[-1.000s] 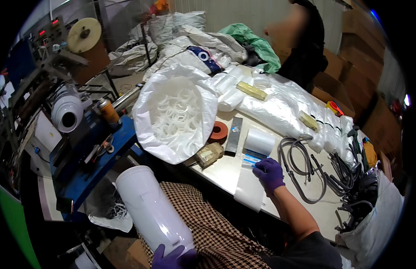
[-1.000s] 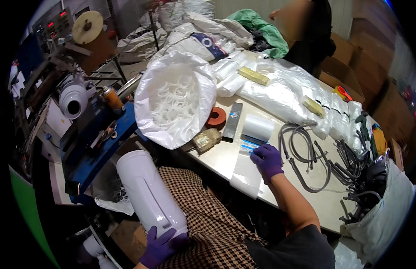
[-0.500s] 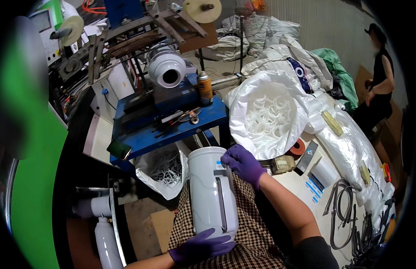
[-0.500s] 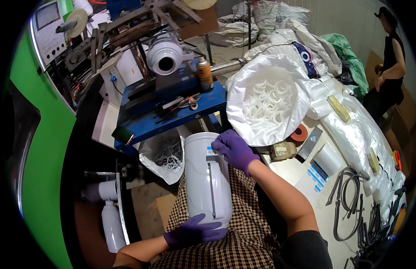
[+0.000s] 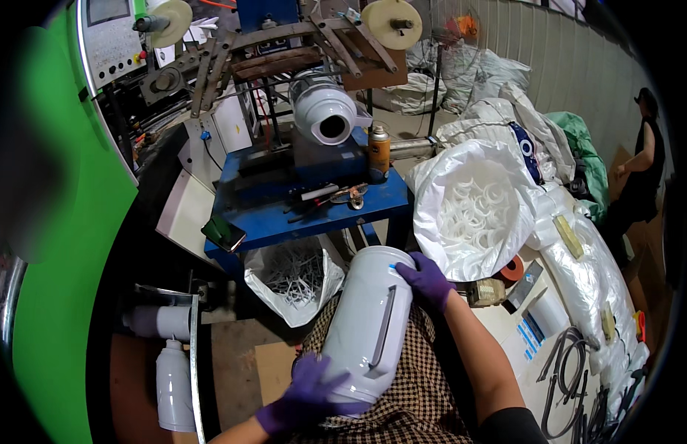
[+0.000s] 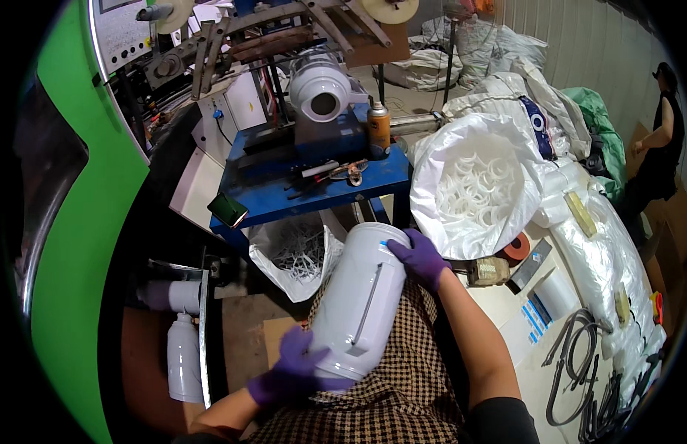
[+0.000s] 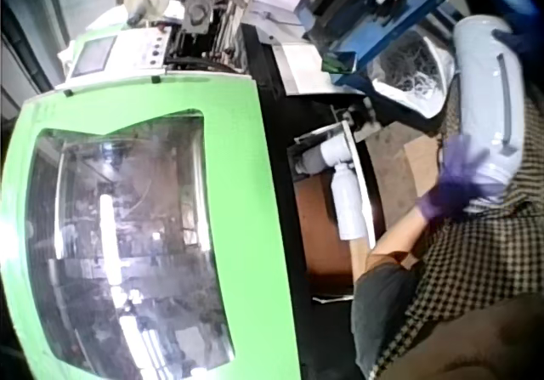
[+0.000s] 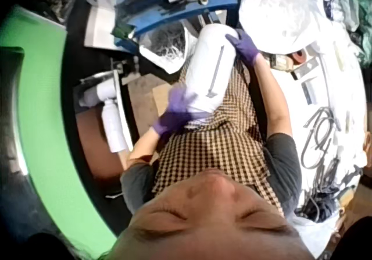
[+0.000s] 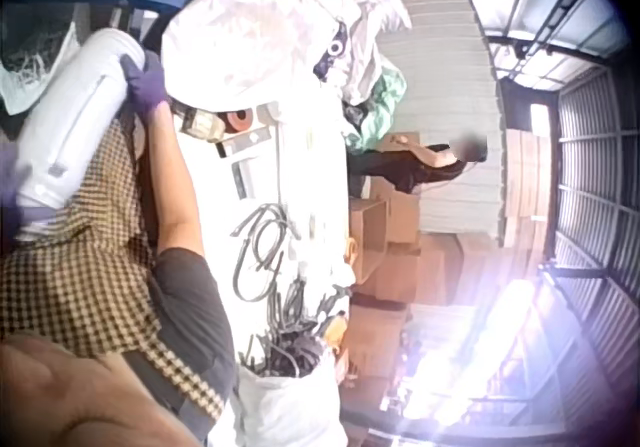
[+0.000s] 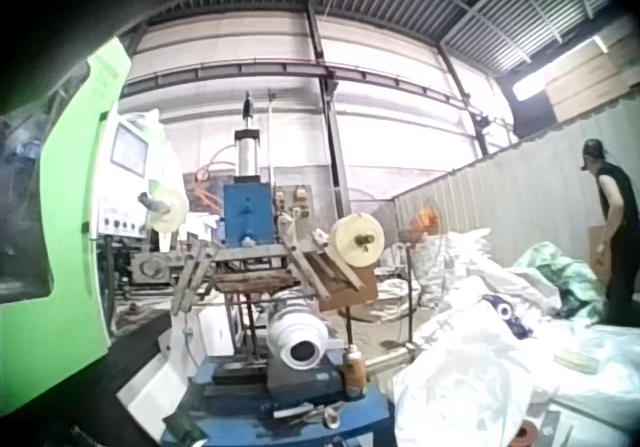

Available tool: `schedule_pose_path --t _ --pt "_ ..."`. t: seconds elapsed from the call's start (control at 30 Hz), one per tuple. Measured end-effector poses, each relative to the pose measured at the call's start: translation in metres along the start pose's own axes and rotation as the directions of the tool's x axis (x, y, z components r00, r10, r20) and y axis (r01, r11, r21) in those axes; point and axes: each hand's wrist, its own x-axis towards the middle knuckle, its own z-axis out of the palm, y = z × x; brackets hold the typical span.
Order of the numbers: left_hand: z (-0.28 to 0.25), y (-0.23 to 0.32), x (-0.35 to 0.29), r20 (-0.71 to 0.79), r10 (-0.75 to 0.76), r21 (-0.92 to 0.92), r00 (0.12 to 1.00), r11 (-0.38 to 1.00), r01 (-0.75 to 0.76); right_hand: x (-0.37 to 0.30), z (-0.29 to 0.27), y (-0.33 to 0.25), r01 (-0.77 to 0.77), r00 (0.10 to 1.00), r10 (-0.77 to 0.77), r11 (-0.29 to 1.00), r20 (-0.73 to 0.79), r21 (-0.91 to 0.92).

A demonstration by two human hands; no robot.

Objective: The person assembles white plastic containers by attaching handles and securing them with rubber bands. They repeatedly pick up containers, attach handles, and wrap rubber bands around the necks, placing finished units aside.

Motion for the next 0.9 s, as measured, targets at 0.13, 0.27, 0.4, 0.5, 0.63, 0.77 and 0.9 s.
schedule_pose_path --t 0.13,0.27,0.4,0.5,0.63,0.77,0.9 --pt "-0.027 -0.017 -0.032 -0.300 -0.116 -0.162 0.947 0.984 0.070 -0.009 0.012 0.003 -0.032 0.979 0.025 0.999 -0.202 -0.028" --pt "-0.002 -0.022 -0.041 -0.278 -0.708 -0.908 0.649 0.414 0.063 -0.001 0.032 -0.050 0.175 0.971 -0.215 0.938 -0.106 -0.298" --pt "0.009 -0.014 -0.053 -0.283 -0.789 -0.959 0.545 0.232 -0.162 0.082 0.038 -0.138 0.519 0.786 -0.617 0.639 0.024 -0.567" --pt "0.007 -0.015 -0.060 -0.398 -0.802 -0.911 0.446 0.288 -0.295 0.155 0.055 -0.180 0.369 0.770 -0.638 0.430 0.013 -0.824" --pt "-0.012 -0.039 -0.066 -0.490 -0.829 -0.838 0.270 0.364 -0.407 0.162 0.061 -0.182 0.405 0.619 -0.785 0.299 0.019 -0.864" --pt "-0.066 -0.071 -0.057 -0.888 -0.233 -0.051 0.395 0.906 0.420 0.002 0.017 -0.099 0.471 0.142 -0.952 -0.174 0.269 -0.865" --pt "-0.123 -0.079 0.003 -0.657 -0.690 -0.749 0.304 0.549 -0.371 -0.191 0.014 0.005 0.618 0.335 -0.888 -0.044 0.313 -0.785"
